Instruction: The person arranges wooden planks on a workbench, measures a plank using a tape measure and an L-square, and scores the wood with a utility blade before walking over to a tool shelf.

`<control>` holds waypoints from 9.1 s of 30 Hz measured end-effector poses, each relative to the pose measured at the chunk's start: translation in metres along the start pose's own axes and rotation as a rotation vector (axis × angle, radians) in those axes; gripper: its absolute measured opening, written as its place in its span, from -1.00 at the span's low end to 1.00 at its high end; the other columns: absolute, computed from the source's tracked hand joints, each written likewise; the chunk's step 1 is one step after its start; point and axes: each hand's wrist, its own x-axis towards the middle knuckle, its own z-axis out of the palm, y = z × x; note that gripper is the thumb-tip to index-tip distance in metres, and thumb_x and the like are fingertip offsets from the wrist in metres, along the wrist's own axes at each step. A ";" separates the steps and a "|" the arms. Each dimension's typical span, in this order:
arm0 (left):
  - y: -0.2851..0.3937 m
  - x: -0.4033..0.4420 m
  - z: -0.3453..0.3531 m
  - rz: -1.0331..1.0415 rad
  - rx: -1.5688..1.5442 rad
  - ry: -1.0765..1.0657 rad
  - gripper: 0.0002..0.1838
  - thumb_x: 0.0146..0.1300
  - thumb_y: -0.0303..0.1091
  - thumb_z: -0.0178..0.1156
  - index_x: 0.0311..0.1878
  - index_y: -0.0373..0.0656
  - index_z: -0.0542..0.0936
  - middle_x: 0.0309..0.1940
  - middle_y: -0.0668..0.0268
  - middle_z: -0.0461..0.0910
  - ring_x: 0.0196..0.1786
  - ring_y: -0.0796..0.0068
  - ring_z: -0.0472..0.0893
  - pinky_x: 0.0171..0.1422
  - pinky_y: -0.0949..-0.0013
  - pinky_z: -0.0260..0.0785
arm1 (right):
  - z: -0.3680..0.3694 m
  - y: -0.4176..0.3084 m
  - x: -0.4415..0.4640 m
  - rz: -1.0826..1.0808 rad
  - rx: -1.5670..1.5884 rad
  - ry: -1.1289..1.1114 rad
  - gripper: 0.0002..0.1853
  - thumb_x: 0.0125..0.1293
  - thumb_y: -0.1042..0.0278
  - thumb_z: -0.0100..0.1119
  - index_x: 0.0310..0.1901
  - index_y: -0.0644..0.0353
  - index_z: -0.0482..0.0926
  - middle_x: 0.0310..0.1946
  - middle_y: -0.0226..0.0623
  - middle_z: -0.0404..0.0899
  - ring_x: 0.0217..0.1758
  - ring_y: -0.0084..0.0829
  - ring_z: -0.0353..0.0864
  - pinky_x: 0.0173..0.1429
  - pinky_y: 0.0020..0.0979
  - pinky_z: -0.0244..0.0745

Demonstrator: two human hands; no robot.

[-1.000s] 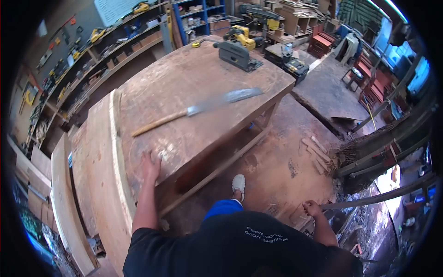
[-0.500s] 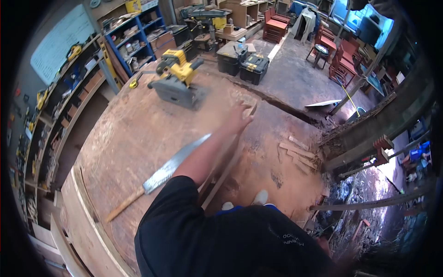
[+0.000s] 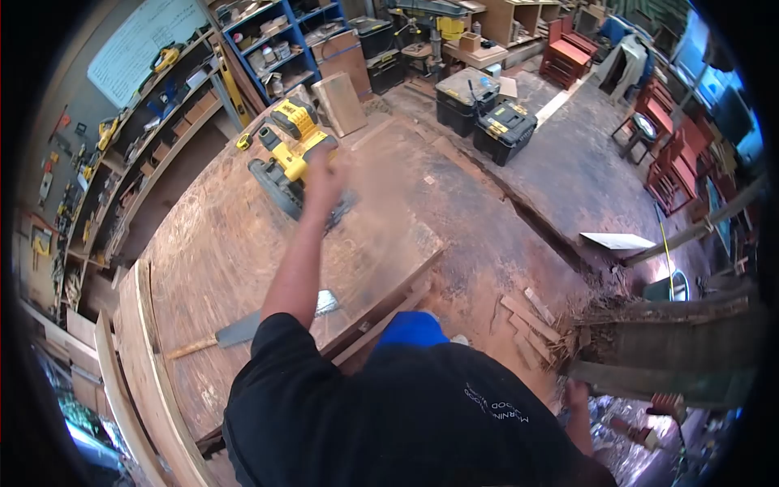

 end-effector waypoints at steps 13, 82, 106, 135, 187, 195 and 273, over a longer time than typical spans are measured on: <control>-0.173 0.149 -0.061 -0.890 -0.090 0.273 -0.23 0.13 -0.25 0.30 0.33 -0.43 0.24 -0.03 -0.04 0.55 -0.04 0.28 0.58 0.02 0.31 0.45 | -0.086 -0.254 0.230 -0.215 -0.262 -0.005 -0.63 0.27 0.15 0.24 -0.08 0.32 0.54 -0.37 -0.26 0.60 -0.36 -0.50 0.52 -0.26 -0.44 0.45; -0.104 0.592 0.585 -0.648 -0.163 -0.626 -0.27 -0.11 -0.60 0.17 0.30 -0.26 0.41 0.04 0.16 0.56 -0.10 0.46 0.58 -0.04 0.46 0.44 | -0.159 -0.542 0.769 0.144 0.170 0.125 -0.52 0.26 0.01 0.22 0.03 0.24 0.53 -0.36 -0.22 0.61 -0.51 -0.44 0.56 -0.44 -0.37 0.51; -0.178 0.531 1.286 -0.131 -0.276 -0.919 -0.24 0.01 -0.36 0.35 0.36 0.03 0.35 0.09 0.05 0.56 0.10 0.08 0.58 0.16 0.27 0.39 | 0.083 -0.662 0.405 1.043 0.445 0.340 -0.54 0.35 0.31 0.16 0.24 0.19 0.34 -0.30 -0.26 0.57 -0.33 -0.48 0.58 -0.34 -0.47 0.52; -0.018 0.434 0.944 0.889 0.164 -2.397 -0.46 0.24 -0.36 0.11 0.29 -0.23 0.30 -0.31 0.27 0.50 -0.42 0.54 0.47 -0.43 0.48 0.34 | 0.358 -0.801 0.231 0.728 0.675 1.327 -0.46 0.21 -0.05 0.24 0.08 0.21 0.48 -0.21 -0.09 0.60 -0.17 -0.18 0.60 -0.09 -0.19 0.49; -0.376 0.393 0.155 2.071 -0.920 -3.002 -0.56 0.26 -0.44 0.16 0.21 -0.27 0.44 -0.02 0.17 0.56 0.02 0.46 0.57 0.11 0.42 0.41 | 0.928 -1.322 0.108 1.544 0.479 1.299 -0.71 0.03 0.24 0.21 -0.18 0.10 0.62 -0.30 -0.23 0.54 -0.07 -0.21 0.55 0.07 -0.13 0.29; -0.467 0.411 0.092 2.020 -0.917 -2.780 -0.55 0.21 -0.38 0.21 0.18 -0.24 0.46 0.06 0.16 0.53 0.09 0.35 0.54 0.12 0.33 0.42 | 1.038 -1.406 0.030 1.233 0.777 1.945 -0.59 0.04 0.25 0.32 -0.03 0.13 0.59 -0.26 -0.22 0.55 -0.19 -0.21 0.57 -0.02 -0.25 0.44; -0.425 -0.213 -0.463 2.268 -0.677 -1.257 -0.24 -0.04 0.05 0.39 0.23 -0.05 0.42 0.27 0.13 0.34 0.37 0.13 0.26 0.44 -0.09 0.02 | 1.422 -1.102 -0.696 0.805 1.882 2.134 -0.57 0.19 0.49 0.31 0.07 0.29 0.39 -0.44 -0.42 0.54 -0.66 -0.69 0.36 -0.60 -0.64 0.24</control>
